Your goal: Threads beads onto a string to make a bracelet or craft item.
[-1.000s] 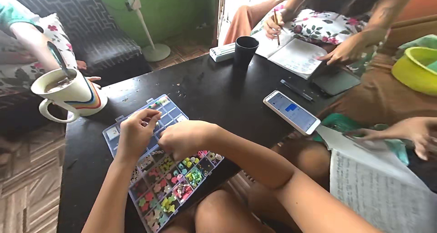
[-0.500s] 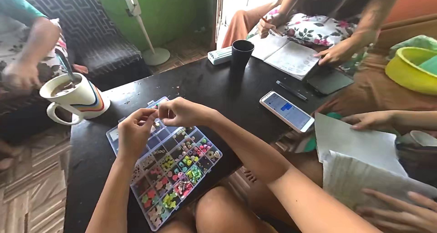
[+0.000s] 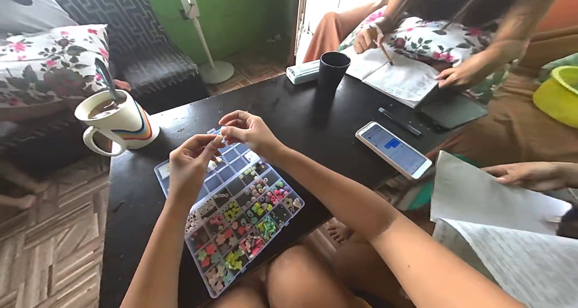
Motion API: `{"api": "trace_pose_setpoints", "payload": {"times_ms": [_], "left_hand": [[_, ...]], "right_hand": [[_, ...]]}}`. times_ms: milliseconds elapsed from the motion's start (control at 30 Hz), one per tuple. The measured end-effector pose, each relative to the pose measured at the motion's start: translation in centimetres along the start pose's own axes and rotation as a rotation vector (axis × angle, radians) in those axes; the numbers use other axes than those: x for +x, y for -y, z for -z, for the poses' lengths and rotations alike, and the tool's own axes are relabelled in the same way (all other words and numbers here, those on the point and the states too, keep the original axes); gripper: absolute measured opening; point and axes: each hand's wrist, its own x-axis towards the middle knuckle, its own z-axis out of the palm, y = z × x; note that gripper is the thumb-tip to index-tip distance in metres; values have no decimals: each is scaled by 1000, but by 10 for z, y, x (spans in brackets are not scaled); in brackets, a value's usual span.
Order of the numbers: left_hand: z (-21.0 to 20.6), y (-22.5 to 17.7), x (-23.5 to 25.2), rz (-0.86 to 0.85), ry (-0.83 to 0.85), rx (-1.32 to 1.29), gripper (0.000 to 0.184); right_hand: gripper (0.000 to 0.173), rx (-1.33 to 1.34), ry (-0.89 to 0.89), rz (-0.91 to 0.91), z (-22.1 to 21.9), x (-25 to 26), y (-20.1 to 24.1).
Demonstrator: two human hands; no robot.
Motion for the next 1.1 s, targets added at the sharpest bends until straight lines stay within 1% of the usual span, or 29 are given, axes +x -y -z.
{"api": "trace_pose_setpoints", "payload": {"times_ms": [133,233,300,433,533,633,800,900,1100], "left_hand": [[-2,-2,0,-1,2,-14,10],[-2,0,0,-4,6,-34,10],[-1,0,0,1,3,-41,10],[0,0,0,4,6,-34,9],[-1,-2,0,24,3,-38,9],[1,1,0,36,36,-51,9],[6,3,-2,42,140,-143,11],[3,3,2,36,130,-216,11],[3,0,3,21,159,-280,13]], "right_hand": [[17,35,-6,-18,1,-2,4],[17,54,0,9,-1,-3,3],[19,29,-15,24,-3,-4,5],[23,0,-42,-4,-4,-7,9],[19,27,-59,5,-3,-3,10],[18,123,-77,47,-2,12,9],[17,183,-38,54,3,14,10],[17,167,8,50,5,12,13],[14,147,64,20,6,11,15]]}}
